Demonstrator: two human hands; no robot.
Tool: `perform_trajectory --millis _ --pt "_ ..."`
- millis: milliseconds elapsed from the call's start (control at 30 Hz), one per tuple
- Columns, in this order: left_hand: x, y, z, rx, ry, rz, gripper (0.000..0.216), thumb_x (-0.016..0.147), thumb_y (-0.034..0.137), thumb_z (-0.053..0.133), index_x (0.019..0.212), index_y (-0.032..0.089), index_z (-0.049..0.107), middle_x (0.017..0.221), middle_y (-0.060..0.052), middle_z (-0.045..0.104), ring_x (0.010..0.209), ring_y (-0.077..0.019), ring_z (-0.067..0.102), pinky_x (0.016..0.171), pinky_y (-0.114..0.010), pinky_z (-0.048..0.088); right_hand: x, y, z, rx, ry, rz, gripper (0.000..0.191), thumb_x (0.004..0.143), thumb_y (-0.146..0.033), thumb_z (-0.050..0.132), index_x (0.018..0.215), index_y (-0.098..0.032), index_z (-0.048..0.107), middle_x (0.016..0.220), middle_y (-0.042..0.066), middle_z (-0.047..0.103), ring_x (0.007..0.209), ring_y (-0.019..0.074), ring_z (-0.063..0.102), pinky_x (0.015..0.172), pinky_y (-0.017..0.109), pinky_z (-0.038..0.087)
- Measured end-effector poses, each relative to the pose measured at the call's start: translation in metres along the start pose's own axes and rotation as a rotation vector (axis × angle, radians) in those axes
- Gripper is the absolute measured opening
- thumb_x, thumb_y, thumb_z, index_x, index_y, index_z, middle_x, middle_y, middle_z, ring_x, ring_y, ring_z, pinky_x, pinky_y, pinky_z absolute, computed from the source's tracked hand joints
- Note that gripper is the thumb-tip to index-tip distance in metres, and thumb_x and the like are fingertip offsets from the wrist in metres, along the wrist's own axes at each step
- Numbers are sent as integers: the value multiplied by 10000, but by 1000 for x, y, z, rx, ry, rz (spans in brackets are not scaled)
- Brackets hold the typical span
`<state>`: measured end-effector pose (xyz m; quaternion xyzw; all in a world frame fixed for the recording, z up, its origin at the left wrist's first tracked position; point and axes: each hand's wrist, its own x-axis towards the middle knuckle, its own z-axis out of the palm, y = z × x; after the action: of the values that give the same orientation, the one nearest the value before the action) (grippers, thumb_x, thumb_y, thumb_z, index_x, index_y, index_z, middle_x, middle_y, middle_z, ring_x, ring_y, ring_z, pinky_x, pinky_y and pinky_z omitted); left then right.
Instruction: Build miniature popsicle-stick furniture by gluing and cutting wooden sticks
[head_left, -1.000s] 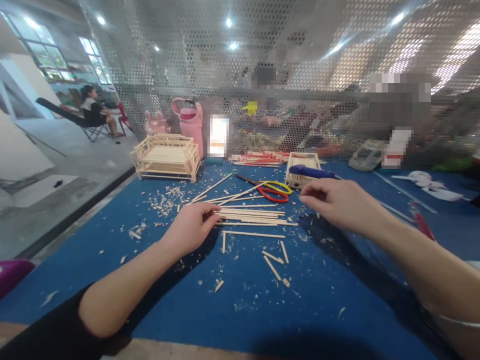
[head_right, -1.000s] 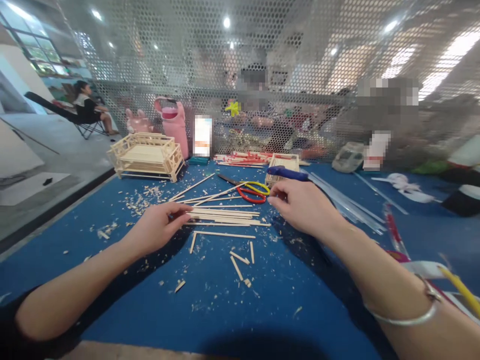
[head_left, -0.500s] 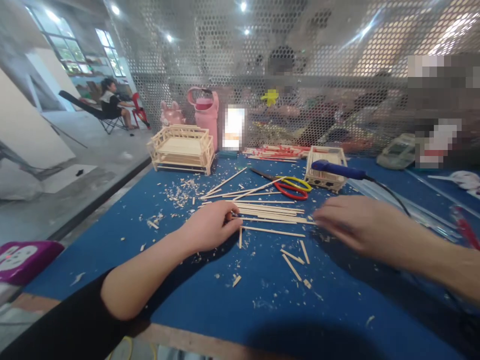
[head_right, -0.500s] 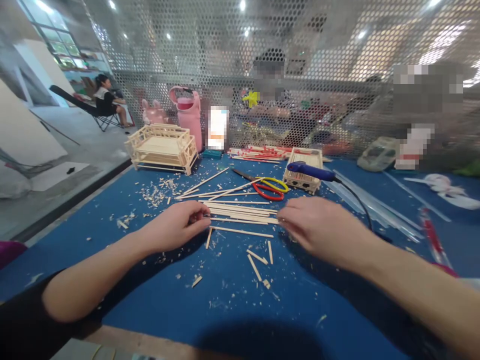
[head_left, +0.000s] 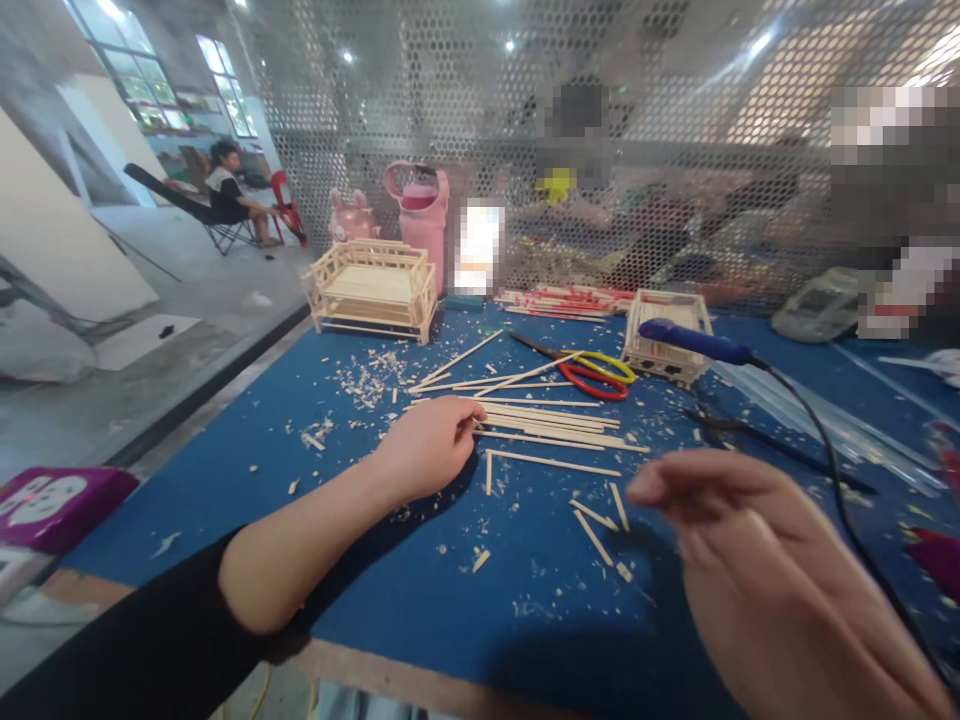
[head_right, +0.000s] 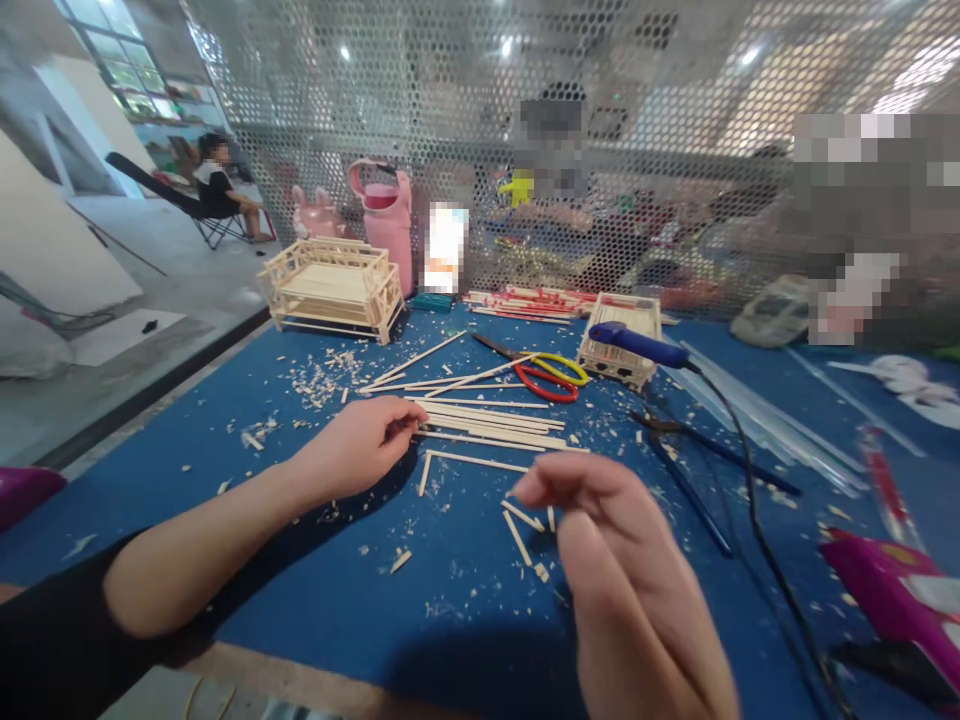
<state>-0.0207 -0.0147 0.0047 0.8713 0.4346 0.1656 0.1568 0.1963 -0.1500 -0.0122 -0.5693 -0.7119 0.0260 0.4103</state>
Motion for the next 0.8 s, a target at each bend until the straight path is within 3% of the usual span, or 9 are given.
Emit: perform_trajectory --millis 100,233,400,600,800 --pt "-2 2 0 -3 -6 21 283 739 127 417 928 161 625 888 -56 648 796 -171 573 735 -312 454 36 -1 18 7 114 147 158 857 -299 402 883 -230 542 812 54 634 723 182 605 633 298 487" --pt "-11 3 -4 -51 -57 83 306 755 273 501 1019 152 597 983 -77 621 923 -197 554 838 -344 440 65 34 22 -60 -69 38 124 817 -296 483 805 -211 572 780 45 632 730 179 590 662 306 476" --pt "-22 2 -10 -99 -189 123 616 644 488 638 1162 178 516 1164 -109 536 1081 -254 477 926 -403 395 58 45 25 -17 -212 -127 124 802 -284 528 830 -210 624 820 54 646 800 180 591 718 317 477" --pt "-19 0 -7 -167 -122 2 353 792 380 504 1093 198 535 1048 -80 600 941 -200 549 838 -362 446 60 38 31 -64 -376 -174 200 822 -264 477 732 -226 651 725 46 644 705 166 585 644 308 467" --pt "-15 -2 -5 -199 -64 -75 246 820 238 414 997 190 579 930 -40 642 827 -159 583 775 -308 472 61 37 31 -64 -397 -111 220 841 -253 447 713 -221 622 730 35 655 705 160 596 661 302 465"
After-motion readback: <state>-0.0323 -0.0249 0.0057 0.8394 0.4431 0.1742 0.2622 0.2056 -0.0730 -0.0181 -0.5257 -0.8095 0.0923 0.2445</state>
